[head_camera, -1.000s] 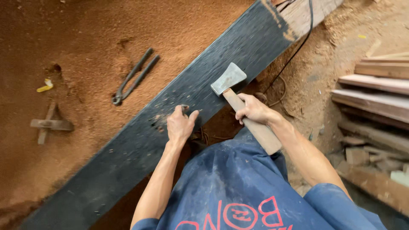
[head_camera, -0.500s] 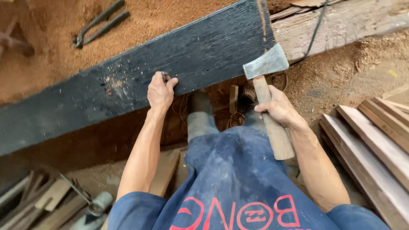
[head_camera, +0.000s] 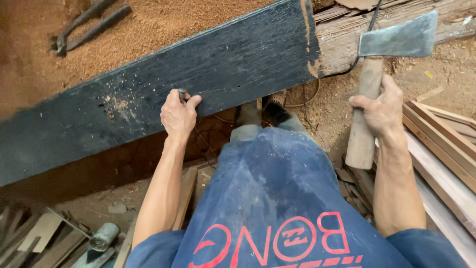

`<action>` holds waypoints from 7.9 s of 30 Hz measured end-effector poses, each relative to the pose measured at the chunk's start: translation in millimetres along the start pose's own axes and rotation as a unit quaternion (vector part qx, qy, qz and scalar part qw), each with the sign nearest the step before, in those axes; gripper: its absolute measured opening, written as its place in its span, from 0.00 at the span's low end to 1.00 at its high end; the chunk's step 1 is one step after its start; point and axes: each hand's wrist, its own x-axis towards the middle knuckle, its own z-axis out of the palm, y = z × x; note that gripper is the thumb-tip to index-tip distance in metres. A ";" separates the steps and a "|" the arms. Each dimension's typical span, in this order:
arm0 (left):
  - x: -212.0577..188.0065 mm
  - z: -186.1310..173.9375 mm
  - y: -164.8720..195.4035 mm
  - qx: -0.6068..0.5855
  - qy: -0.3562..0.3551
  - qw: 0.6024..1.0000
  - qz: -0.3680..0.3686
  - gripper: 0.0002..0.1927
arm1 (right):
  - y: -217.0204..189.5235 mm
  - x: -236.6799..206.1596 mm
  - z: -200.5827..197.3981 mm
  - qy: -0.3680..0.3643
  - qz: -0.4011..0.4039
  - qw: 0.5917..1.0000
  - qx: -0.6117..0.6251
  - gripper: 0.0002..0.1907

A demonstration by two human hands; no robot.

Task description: The person uses a hammer and pliers to remove nails from a dark wooden plank. They repeatedly strike the nail with the hammer and then pull it out with pliers, working along the length of the plank.

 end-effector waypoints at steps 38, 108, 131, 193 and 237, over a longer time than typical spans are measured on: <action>-46.0 188.9 265.6 -0.223 0.170 0.875 0.394 0.13 | 39.8 15.5 -31.5 -0.225 -0.009 0.974 0.006 0.20; -2.3 125.8 169.7 -0.524 0.181 0.828 0.088 0.17 | -97.7 0.5 -31.6 -0.173 -0.221 0.922 -0.267 0.28; -21.7 113.3 157.7 -0.465 0.134 0.861 0.154 0.11 | -257.7 -53.2 1.4 -0.236 -0.483 0.745 -0.396 0.31; -2.4 127.3 149.8 -0.854 -0.014 0.489 -0.179 0.10 | -210.1 24.2 34.7 -0.229 -0.243 0.851 -0.404 0.25; 71.2 285.3 400.6 0.034 0.218 0.967 0.123 0.24 | -74.5 518.9 -108.7 -0.126 0.264 0.946 0.142 0.06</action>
